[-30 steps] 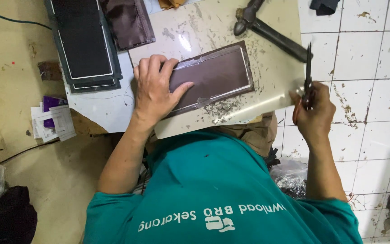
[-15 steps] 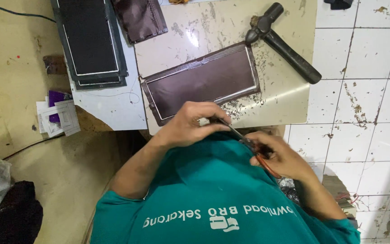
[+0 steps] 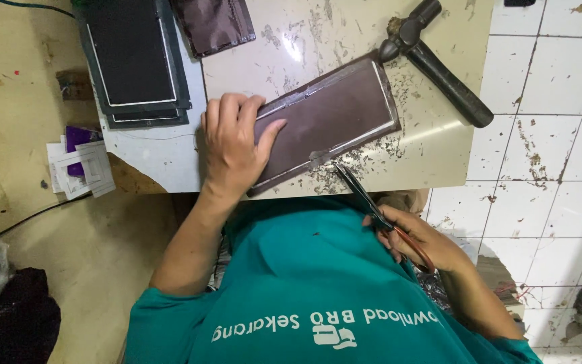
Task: Assembling a leather wallet by hammering seams and folding the material on a workshop table
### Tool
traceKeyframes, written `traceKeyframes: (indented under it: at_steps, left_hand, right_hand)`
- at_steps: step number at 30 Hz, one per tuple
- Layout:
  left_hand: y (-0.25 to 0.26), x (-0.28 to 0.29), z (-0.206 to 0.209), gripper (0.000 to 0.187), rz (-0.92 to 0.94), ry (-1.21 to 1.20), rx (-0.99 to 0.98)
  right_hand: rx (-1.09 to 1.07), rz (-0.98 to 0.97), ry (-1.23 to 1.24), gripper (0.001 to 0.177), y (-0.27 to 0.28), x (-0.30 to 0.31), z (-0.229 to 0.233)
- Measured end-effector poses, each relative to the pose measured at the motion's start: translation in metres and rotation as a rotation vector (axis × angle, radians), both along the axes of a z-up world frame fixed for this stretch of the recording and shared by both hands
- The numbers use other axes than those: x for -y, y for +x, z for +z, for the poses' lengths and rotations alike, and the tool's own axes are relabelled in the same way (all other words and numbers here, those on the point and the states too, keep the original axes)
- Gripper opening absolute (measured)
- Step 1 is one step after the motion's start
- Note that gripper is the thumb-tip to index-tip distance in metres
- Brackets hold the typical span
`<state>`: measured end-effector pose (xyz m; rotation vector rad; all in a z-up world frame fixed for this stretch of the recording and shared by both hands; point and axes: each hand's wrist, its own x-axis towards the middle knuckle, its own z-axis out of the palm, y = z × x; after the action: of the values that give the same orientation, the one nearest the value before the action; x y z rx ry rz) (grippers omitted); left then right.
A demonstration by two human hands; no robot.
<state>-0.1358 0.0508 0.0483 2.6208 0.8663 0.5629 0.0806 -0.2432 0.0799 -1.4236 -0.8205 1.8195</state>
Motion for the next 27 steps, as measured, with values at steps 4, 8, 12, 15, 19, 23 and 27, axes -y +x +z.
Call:
traceKeyframes:
  at_steps: [4,8,12,15,19,23,27]
  left_hand:
    - [-0.003,0.016,0.007,0.036,0.063,-0.012,-0.017]
    - [0.002,0.019,0.010,0.035,0.073,0.005,-0.011]
    - [0.013,0.022,0.007,0.036,0.062,-0.017,0.028]
    - [0.016,0.024,0.003,0.036,0.093,0.001,0.036]
    - [0.015,0.023,0.004,0.036,0.089,-0.001,0.029]
    - [0.015,0.021,0.005,0.036,0.074,-0.013,0.035]
    - [0.015,0.021,0.004,0.035,0.072,0.002,0.039]
  right_hand:
    - [0.000,-0.063,0.005,0.059,-0.002,-0.001,0.002]
    - [0.107,-0.060,0.021,0.050,-0.002,-0.007,0.001]
    - [0.194,-0.075,0.013,0.045,-0.004,0.007,-0.024]
    - [0.340,-0.064,0.014,0.035,-0.009,0.002,-0.012]
    - [0.377,-0.073,-0.012,0.031,-0.014,-0.004,-0.008]
    - [0.432,-0.089,-0.015,0.027,-0.019,-0.001,-0.008]
    - [0.449,-0.083,-0.041,0.025,-0.021,-0.004,-0.003]
